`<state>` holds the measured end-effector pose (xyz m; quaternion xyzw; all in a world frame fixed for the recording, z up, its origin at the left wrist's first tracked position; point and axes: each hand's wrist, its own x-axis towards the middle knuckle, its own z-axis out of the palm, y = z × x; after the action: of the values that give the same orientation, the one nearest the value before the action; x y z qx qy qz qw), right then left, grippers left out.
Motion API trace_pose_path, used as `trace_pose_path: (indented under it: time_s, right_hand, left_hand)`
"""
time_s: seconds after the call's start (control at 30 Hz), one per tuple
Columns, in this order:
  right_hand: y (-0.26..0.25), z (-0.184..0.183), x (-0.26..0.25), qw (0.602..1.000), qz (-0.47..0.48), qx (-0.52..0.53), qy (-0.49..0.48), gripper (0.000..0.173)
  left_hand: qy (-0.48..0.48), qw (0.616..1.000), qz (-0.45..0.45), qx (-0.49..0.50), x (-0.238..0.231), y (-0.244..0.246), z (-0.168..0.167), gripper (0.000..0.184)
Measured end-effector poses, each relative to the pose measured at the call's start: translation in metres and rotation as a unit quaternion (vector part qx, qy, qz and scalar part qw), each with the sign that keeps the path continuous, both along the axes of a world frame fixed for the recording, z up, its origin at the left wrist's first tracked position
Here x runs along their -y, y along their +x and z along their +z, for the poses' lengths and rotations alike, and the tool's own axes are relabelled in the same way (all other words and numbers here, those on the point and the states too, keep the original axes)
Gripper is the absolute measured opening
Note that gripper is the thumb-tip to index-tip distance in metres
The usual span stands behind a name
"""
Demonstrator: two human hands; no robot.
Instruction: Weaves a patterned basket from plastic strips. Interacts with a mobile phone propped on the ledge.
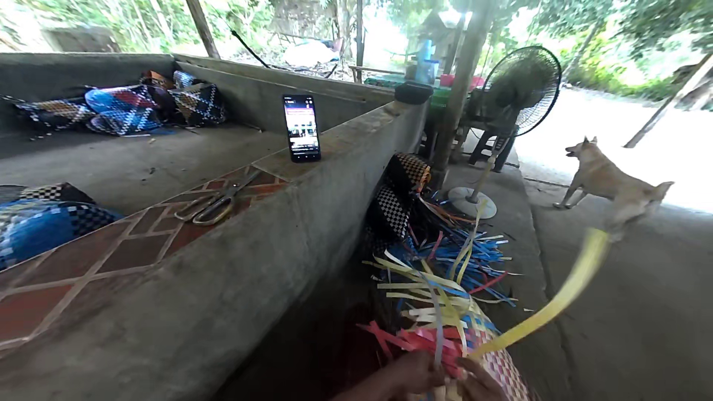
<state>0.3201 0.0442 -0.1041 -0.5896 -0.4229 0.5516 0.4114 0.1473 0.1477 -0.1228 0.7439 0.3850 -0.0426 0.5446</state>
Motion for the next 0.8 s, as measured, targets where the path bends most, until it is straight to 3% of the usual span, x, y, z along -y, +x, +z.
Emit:
trace_pose_path:
  time_s: [0.17, 0.37, 0.43, 0.47, 0.53, 0.6, 0.8]
  right_hand:
    - [-0.027, 0.024, -0.021, 0.977, -0.157, -0.124, 0.069, 0.034]
    - [-0.029, 0.004, -0.021, 0.957, -0.139, -0.191, 0.166, 0.044]
    - [-0.021, 0.003, -0.02, 0.963, -0.129, -0.097, 0.214, 0.042]
    - [-0.016, 0.002, -0.019, 0.968, -0.12, 0.008, 0.221, 0.038]
    - [-0.008, 0.001, -0.015, 0.956, -0.03, 0.237, 0.172, 0.032]
    - [-0.006, -0.007, -0.013, 0.92, 0.086, 0.37, 0.101, 0.033]
    - [0.007, -0.02, -0.018, 0.888, 0.162, 0.413, 0.122, 0.036]
  left_hand:
    - [-0.017, 0.99, -0.039, 0.134, 0.01, -0.014, -0.008, 0.033]
    - [0.009, 0.994, 0.008, 0.111, 0.012, -0.026, -0.012, 0.039]
    - [-0.003, 0.995, 0.036, 0.096, 0.011, -0.027, -0.016, 0.042]
    - [-0.004, 0.995, 0.041, 0.086, 0.01, -0.026, -0.015, 0.043]
    - [0.008, 0.998, 0.034, 0.055, 0.007, -0.023, -0.009, 0.046]
    - [0.01, 0.999, 0.031, 0.02, 0.006, -0.02, -0.007, 0.051]
    - [0.012, 0.997, 0.062, -0.052, 0.01, -0.015, 0.0, 0.055]
